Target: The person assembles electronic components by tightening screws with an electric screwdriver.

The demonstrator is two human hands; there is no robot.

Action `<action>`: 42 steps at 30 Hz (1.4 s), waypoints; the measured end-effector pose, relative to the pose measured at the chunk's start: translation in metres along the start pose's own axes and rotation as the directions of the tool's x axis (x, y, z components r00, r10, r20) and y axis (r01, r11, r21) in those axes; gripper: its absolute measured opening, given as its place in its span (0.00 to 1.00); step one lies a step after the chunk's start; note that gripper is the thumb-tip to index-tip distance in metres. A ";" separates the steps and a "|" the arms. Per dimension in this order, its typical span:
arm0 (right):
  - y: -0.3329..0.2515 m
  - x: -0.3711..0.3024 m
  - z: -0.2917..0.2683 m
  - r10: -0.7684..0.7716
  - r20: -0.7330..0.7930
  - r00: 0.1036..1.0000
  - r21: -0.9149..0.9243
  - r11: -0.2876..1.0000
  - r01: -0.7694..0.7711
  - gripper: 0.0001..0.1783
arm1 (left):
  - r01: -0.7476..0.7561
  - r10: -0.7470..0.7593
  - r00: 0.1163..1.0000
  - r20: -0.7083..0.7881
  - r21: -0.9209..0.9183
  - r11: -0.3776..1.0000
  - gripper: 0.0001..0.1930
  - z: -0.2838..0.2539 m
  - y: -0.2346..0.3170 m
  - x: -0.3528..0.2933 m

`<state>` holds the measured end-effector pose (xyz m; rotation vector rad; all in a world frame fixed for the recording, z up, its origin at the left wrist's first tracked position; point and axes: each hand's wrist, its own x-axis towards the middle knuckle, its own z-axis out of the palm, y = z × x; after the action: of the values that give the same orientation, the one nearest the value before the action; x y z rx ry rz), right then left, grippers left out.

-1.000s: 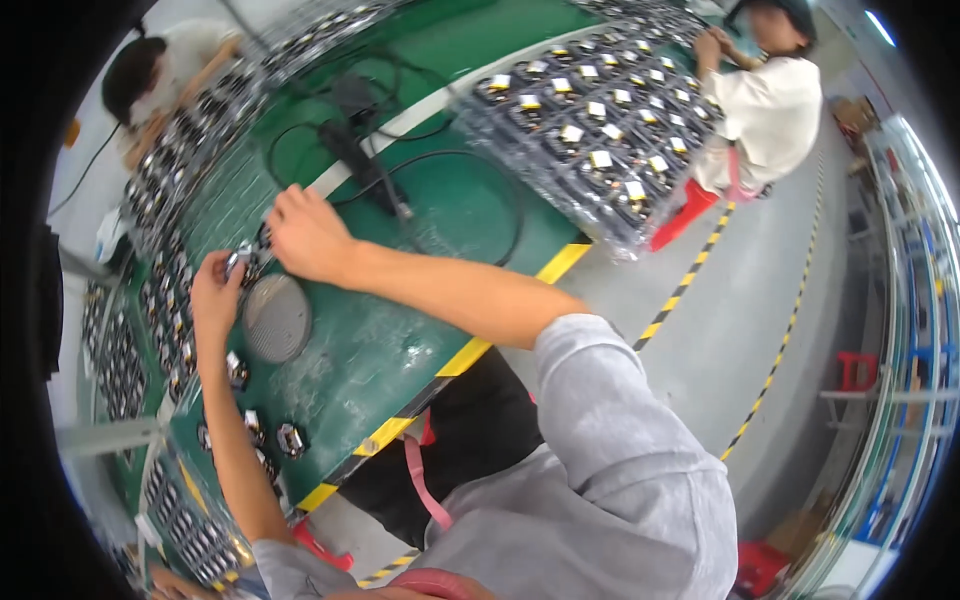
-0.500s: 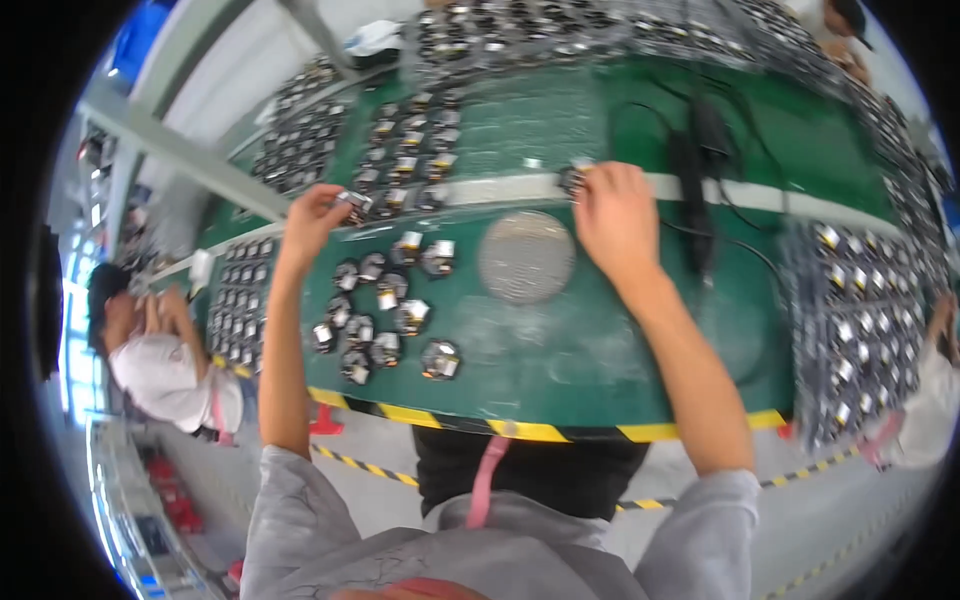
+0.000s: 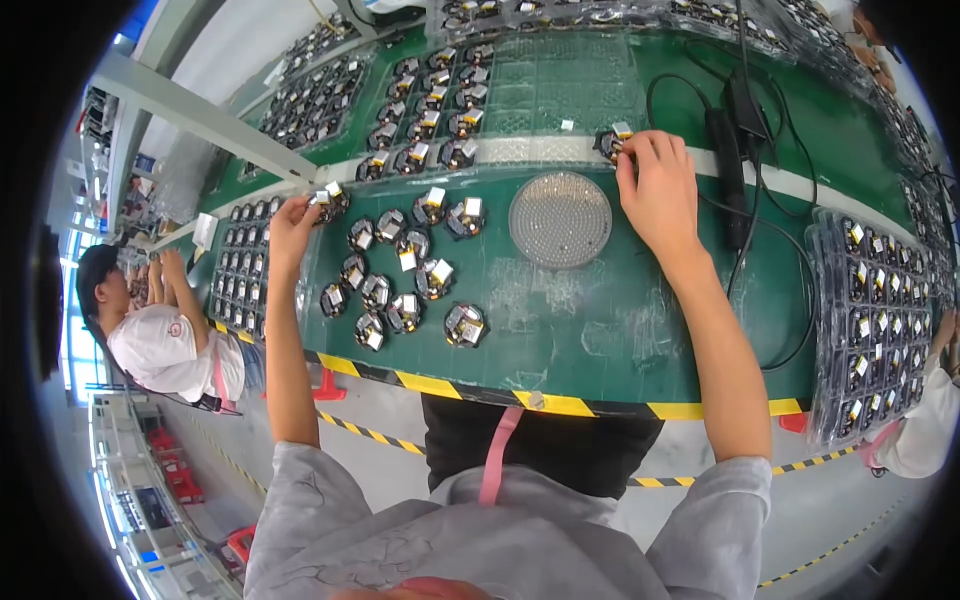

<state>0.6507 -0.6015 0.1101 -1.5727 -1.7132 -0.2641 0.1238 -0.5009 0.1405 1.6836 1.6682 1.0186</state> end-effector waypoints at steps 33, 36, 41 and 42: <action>-0.247 -0.008 0.120 -0.577 0.372 0.727 0.422 0.803 0.421 0.45 | -0.277 0.257 0.922 -0.290 -0.029 0.960 0.09 0.035 0.025 -0.138; -0.234 -0.005 0.094 -0.521 0.299 0.799 0.460 0.813 0.358 0.38 | -0.206 0.137 0.918 -0.371 -0.151 0.967 0.09 0.032 0.010 -0.161; -0.127 0.005 0.008 -0.305 0.191 0.933 0.148 0.949 0.280 0.23 | -0.145 0.154 0.988 0.018 -0.242 0.959 0.09 0.059 0.068 -0.227; -0.092 0.008 -0.005 -0.206 0.104 0.973 0.063 0.978 0.200 0.22 | -0.146 0.190 0.969 0.155 -0.254 0.956 0.09 0.072 0.090 -0.230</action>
<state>0.5686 -0.6183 0.1497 -1.3978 -1.9544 -0.2362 0.2477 -0.7264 0.1443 1.7196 1.2501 1.0674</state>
